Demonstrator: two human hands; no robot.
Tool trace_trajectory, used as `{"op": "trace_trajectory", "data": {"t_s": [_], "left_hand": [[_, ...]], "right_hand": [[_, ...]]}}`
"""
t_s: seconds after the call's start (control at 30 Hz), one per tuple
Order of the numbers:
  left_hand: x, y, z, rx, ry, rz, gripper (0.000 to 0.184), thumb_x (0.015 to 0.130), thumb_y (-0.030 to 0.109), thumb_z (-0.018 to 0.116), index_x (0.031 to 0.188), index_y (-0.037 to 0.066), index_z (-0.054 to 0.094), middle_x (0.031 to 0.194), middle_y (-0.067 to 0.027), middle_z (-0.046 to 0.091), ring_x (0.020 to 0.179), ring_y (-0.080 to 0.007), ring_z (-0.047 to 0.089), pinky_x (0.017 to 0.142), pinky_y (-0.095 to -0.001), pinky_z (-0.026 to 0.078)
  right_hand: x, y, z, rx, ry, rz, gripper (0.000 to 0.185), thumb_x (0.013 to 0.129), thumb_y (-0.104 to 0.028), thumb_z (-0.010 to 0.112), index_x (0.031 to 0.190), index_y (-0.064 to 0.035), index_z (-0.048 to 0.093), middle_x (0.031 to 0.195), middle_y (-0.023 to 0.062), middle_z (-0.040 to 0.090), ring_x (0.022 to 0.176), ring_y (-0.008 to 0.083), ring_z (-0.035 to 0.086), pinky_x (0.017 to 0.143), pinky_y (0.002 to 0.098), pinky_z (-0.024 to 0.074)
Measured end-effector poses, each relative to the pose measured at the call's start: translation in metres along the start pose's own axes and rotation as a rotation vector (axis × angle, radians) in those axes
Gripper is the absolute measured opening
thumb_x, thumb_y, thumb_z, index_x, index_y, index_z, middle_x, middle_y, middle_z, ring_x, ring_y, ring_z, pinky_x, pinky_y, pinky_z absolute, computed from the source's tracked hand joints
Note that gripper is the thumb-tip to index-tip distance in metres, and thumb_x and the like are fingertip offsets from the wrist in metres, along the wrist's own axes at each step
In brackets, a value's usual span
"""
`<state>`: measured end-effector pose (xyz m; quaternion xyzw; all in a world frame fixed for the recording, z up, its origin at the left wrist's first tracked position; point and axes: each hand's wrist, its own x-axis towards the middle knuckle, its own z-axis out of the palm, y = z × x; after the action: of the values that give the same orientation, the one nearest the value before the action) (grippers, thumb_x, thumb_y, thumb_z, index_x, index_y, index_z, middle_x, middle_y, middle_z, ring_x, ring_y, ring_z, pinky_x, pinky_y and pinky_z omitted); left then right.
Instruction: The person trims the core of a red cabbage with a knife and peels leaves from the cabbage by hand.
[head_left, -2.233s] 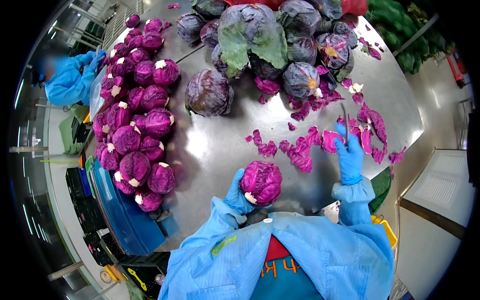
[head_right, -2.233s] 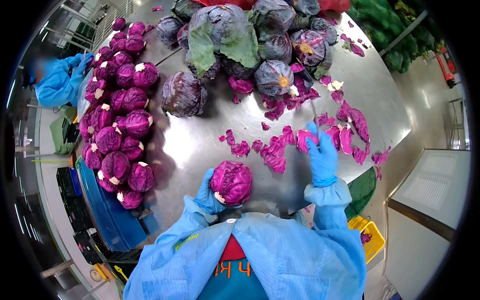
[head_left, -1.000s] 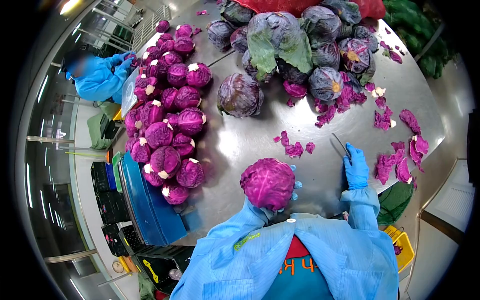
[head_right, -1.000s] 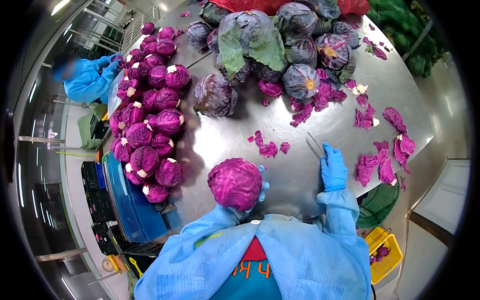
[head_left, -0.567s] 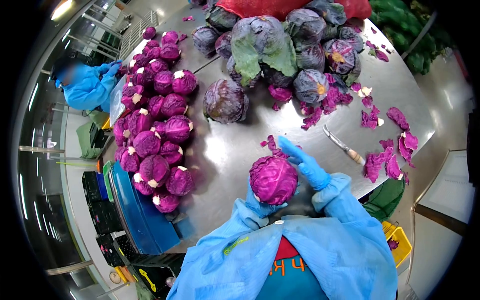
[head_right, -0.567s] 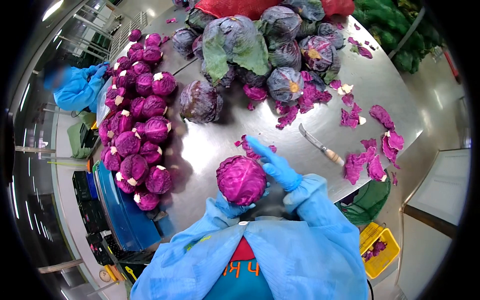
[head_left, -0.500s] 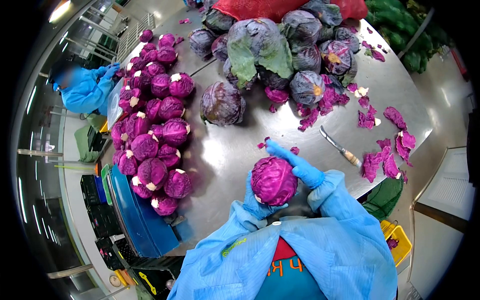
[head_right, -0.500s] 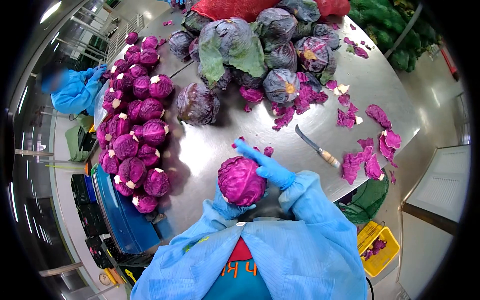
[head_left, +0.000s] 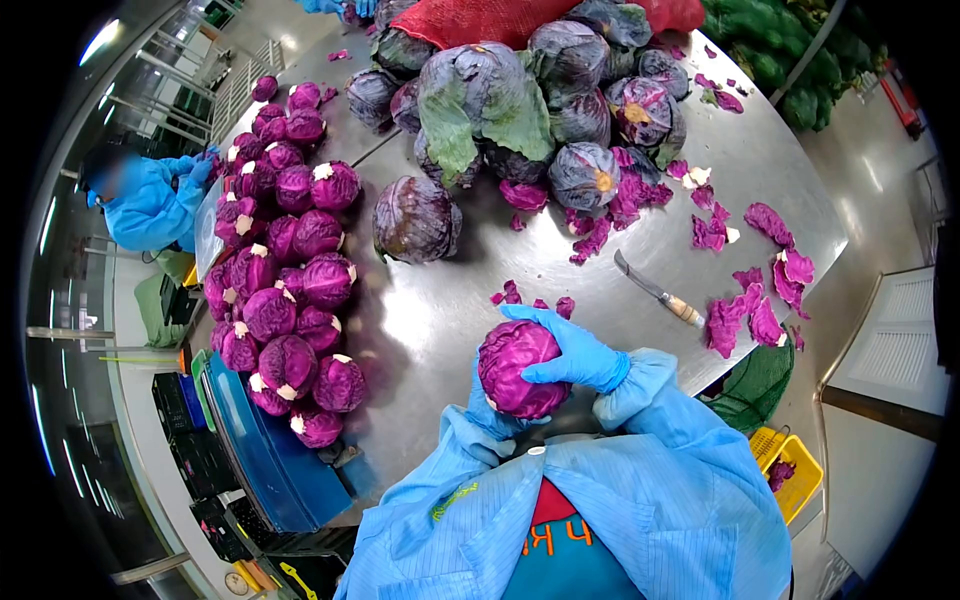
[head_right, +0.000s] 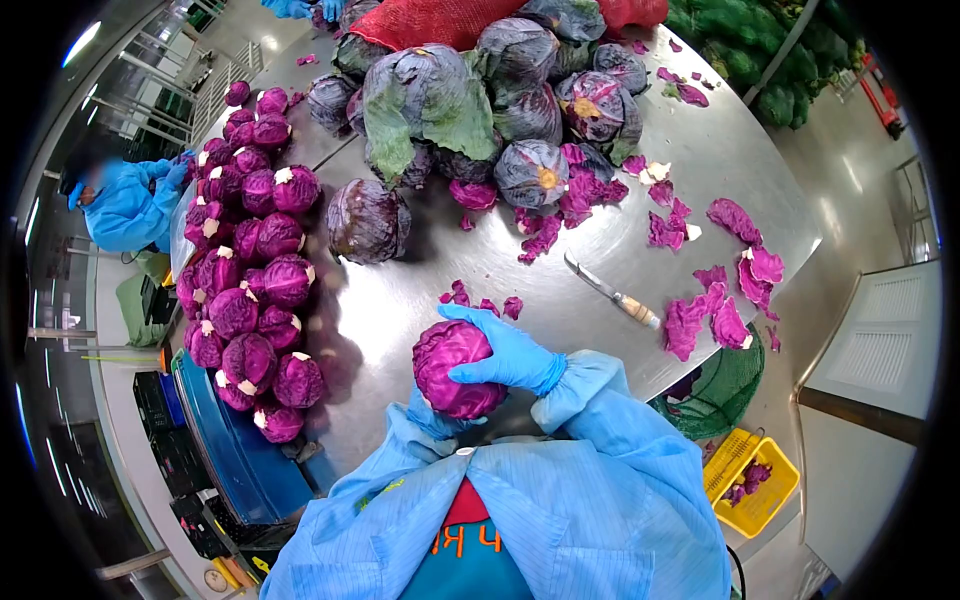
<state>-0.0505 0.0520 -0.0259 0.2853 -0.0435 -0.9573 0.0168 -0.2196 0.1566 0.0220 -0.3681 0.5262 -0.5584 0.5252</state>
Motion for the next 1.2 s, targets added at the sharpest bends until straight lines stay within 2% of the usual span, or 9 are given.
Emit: {"op": "trace_trajectory", "data": {"t_s": [0.13, 0.27, 0.5, 0.6, 0.7, 0.9, 1.0, 1.13, 1.2], "left_hand": [[-0.002, -0.001, -0.002, 0.026, -0.122, -0.008, 0.068, 0.094, 0.057, 0.042, 0.146, 0.015, 0.03, 0.142, -0.0171, 0.043, 0.126, -0.0407, 0.048, 0.099, -0.0607, 0.046], [-0.006, 0.001, -0.003, 0.116, -0.194, -0.034, 0.065, 0.097, 0.053, 0.042, 0.147, 0.012, 0.028, 0.143, -0.0198, 0.042, 0.127, -0.0422, 0.047, 0.102, -0.0608, 0.043], [-0.006, 0.007, 0.002, -0.031, -0.316, -0.11, 0.064, 0.097, 0.048, 0.048, 0.147, 0.012, 0.03, 0.144, -0.0182, 0.042, 0.129, -0.0386, 0.046, 0.108, -0.0557, 0.039], [-0.007, 0.003, 0.001, 0.568, -0.184, 0.105, 0.068, 0.092, 0.043, 0.06, 0.147, 0.014, 0.032, 0.145, -0.0121, 0.043, 0.132, -0.0303, 0.044, 0.112, -0.047, 0.037], [0.0, 0.003, -0.017, 0.637, -0.186, 0.162, 0.074, 0.085, 0.035, 0.072, 0.146, 0.016, 0.034, 0.144, -0.0072, 0.044, 0.133, -0.0236, 0.043, 0.114, -0.0396, 0.035], [0.005, 0.001, -0.029, 0.377, -0.162, 0.095, 0.075, 0.083, 0.026, 0.075, 0.146, 0.015, 0.035, 0.144, -0.009, 0.043, 0.131, -0.024, 0.045, 0.113, -0.0394, 0.036], [0.006, -0.003, -0.026, 0.516, -0.038, 0.132, 0.074, 0.087, 0.042, 0.067, 0.147, 0.015, 0.033, 0.146, -0.0121, 0.041, 0.132, -0.0289, 0.044, 0.112, -0.0453, 0.038], [-0.017, 0.007, 0.013, -0.056, 0.073, -0.108, 0.093, 0.085, 0.079, 0.035, 0.149, 0.011, 0.028, 0.149, -0.0176, 0.036, 0.134, -0.0406, 0.04, 0.104, -0.0627, 0.04], [-0.03, 0.008, 0.018, -0.015, -0.287, -0.225, 0.086, 0.09, 0.072, 0.037, 0.149, 0.011, 0.027, 0.148, -0.0183, 0.037, 0.13, -0.0393, 0.045, 0.104, -0.0559, 0.043]], "right_hand": [[0.001, 0.006, -0.002, -0.057, -0.035, -0.007, 0.086, 0.084, -0.039, 0.07, 0.152, -0.0065, 0.026, 0.151, 0.0126, 0.035, 0.138, 0.0255, 0.036, 0.116, 0.0382, 0.024], [0.0, 0.014, 0.003, 0.397, 0.019, -0.025, 0.076, 0.095, -0.048, 0.051, 0.154, -0.0102, 0.022, 0.155, 0.0131, 0.029, 0.143, 0.0261, 0.027, 0.118, 0.0375, 0.0177], [0.001, 0.008, 0.007, 0.327, 0.033, -0.064, 0.077, 0.097, -0.054, 0.046, 0.153, -0.0055, 0.023, 0.156, 0.0137, 0.027, 0.143, 0.0252, 0.026, 0.118, 0.0369, 0.0174], [-0.001, 0.002, 0.006, 0.17, 0.016, -0.082, 0.082, 0.095, -0.059, 0.045, 0.151, -0.0029, 0.026, 0.155, 0.0143, 0.028, 0.143, 0.0256, 0.028, 0.118, 0.0378, 0.017], [-0.002, 0.0, 0.005, 0.068, 0.0, -0.11, 0.085, 0.093, -0.061, 0.047, 0.151, -0.0021, 0.026, 0.154, 0.015, 0.031, 0.142, 0.0259, 0.029, 0.118, 0.0375, 0.0175], [-0.001, 0.008, 0.004, 0.138, -0.019, -0.12, 0.086, 0.092, -0.06, 0.05, 0.15, -0.0016, 0.027, 0.153, 0.0154, 0.032, 0.142, 0.0261, 0.03, 0.118, 0.0373, 0.0186], [-0.002, 0.01, 0.004, 0.098, -0.016, -0.096, 0.087, 0.089, -0.056, 0.058, 0.15, -0.0025, 0.028, 0.153, 0.0155, 0.033, 0.142, 0.0262, 0.03, 0.117, 0.0371, 0.021], [0.0, 0.017, 0.007, 0.209, 0.036, -0.069, 0.087, 0.085, -0.045, 0.07, 0.15, -0.0041, 0.03, 0.15, 0.0146, 0.037, 0.139, 0.0258, 0.035, 0.115, 0.0356, 0.0261], [-0.002, 0.022, 0.002, 0.462, 0.044, 0.016, 0.078, 0.089, -0.049, 0.065, 0.147, -0.005, 0.036, 0.145, 0.0138, 0.045, 0.132, 0.0249, 0.045, 0.111, 0.0353, 0.0355]]}}
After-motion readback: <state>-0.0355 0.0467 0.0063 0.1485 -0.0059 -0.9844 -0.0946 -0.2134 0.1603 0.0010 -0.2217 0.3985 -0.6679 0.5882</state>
